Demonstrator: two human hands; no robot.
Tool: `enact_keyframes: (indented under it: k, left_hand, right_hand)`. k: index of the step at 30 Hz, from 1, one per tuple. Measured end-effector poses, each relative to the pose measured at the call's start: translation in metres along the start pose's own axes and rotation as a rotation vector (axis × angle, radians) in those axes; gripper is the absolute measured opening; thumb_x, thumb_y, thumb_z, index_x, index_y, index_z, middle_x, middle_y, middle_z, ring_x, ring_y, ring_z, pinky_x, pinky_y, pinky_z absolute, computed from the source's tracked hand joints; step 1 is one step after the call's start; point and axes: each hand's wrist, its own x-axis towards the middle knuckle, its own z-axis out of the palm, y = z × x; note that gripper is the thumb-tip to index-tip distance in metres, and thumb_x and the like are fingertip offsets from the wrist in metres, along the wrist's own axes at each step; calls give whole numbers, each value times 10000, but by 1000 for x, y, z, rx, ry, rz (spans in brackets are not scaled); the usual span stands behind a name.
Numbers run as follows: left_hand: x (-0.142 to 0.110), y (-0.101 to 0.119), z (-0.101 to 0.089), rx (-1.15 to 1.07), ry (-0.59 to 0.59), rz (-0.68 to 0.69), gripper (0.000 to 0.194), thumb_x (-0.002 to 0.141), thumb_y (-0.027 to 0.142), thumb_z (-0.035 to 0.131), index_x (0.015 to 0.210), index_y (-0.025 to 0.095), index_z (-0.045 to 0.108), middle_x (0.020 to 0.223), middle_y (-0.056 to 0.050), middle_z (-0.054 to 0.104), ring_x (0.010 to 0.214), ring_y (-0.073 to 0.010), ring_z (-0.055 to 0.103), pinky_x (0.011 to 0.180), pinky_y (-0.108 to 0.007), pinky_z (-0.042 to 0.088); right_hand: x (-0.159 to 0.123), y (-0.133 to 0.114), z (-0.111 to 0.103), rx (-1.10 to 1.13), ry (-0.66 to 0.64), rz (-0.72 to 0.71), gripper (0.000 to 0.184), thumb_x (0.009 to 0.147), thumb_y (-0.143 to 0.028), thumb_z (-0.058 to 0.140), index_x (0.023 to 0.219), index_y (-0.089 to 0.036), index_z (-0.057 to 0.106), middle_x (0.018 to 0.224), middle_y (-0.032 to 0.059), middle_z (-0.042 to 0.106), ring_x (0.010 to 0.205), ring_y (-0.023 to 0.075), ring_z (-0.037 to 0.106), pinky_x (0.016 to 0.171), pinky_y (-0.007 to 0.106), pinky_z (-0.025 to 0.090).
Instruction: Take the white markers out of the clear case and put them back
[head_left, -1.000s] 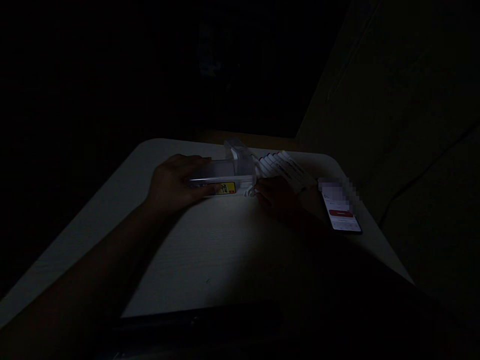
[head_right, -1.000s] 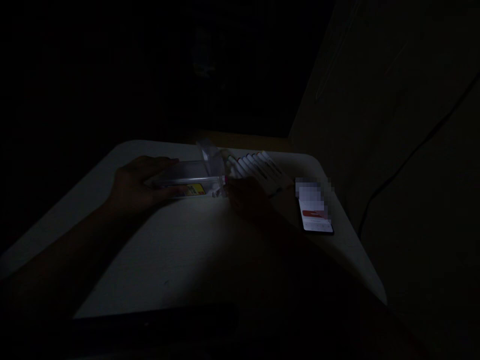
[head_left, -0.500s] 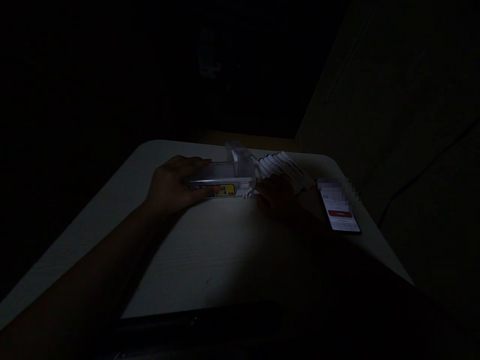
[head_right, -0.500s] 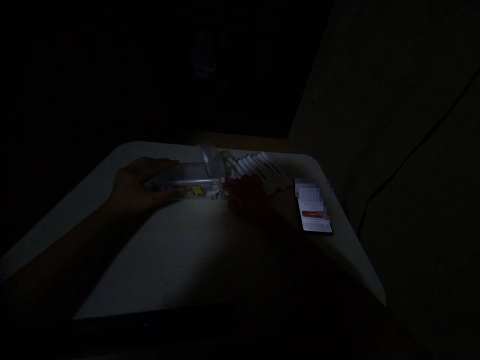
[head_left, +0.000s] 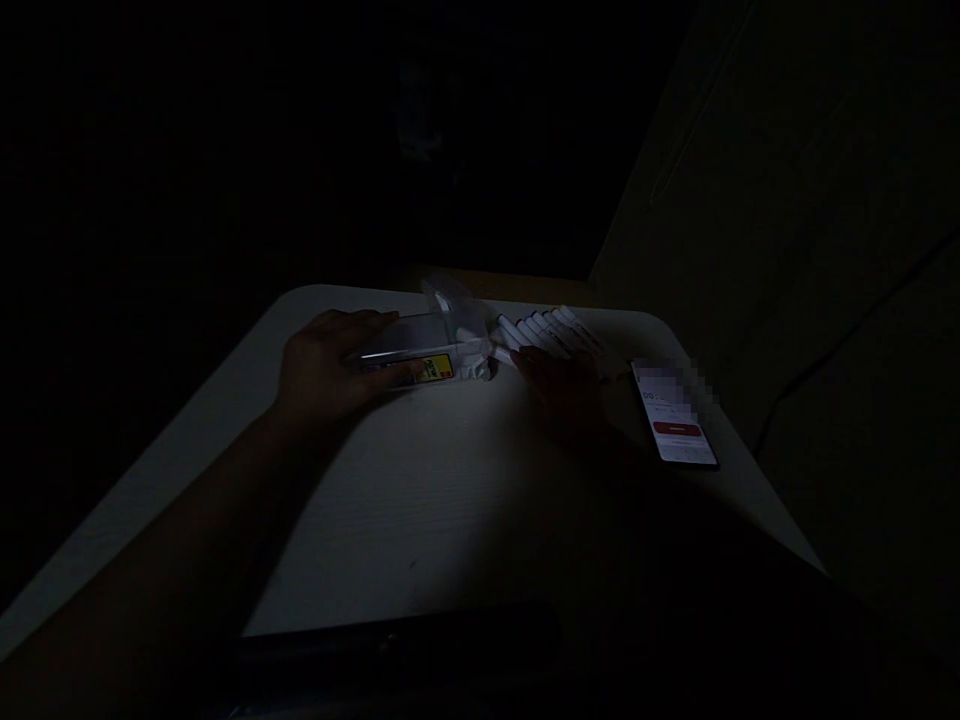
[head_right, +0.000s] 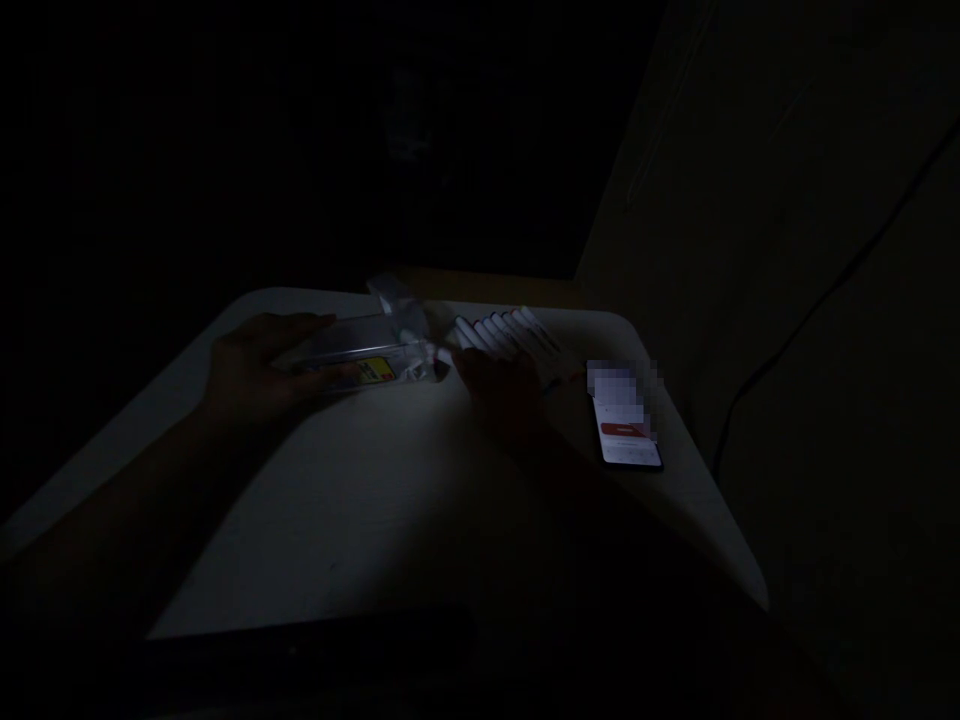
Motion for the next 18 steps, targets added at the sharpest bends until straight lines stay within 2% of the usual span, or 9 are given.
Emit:
enact_keyframes:
  k: [4, 9, 14, 18]
  left_hand:
    - [0, -1, 0, 15, -12, -31, 632, 670, 592, 582, 1177, 218, 526, 1206, -37, 560, 1064, -231, 524, 932, -368, 416]
    - [0, -2, 0, 40, -12, -77, 621, 692, 588, 562, 1180, 205, 526, 1205, -54, 557, 1085, -245, 512, 940, -380, 407]
    - [1, -5, 3, 57, 28, -149, 654, 672, 609, 567, 1178, 197, 530, 1188, -87, 560, 1093, -266, 507, 938, -393, 404]
    - [1, -6, 3, 65, 35, -150, 665, 673, 614, 558, 1168, 170, 539, 1169, -101, 569, 1075, -273, 513, 918, -396, 413]
  right_hand:
    - [0, 1, 1, 3, -18, 1, 440, 827, -164, 388, 1245, -257, 485, 1270, 56, 527, 972, 230, 528, 871, 417, 289]
    - [-2, 4, 3, 18, -20, -13, 399, 839, -159, 395, 1222, -180, 505, 1264, 101, 520, 1049, 237, 485, 885, 396, 345]
    - [-2, 3, 7, 33, 8, -3, 337, 866, -333, 471, 1169, -187, 499, 1218, 81, 505, 1058, 193, 507, 894, 418, 424]
    - [-1, 2, 10, 45, 27, -5, 325, 861, -335, 487, 1141, -173, 510, 1169, 75, 527, 1003, 176, 541, 847, 397, 468]
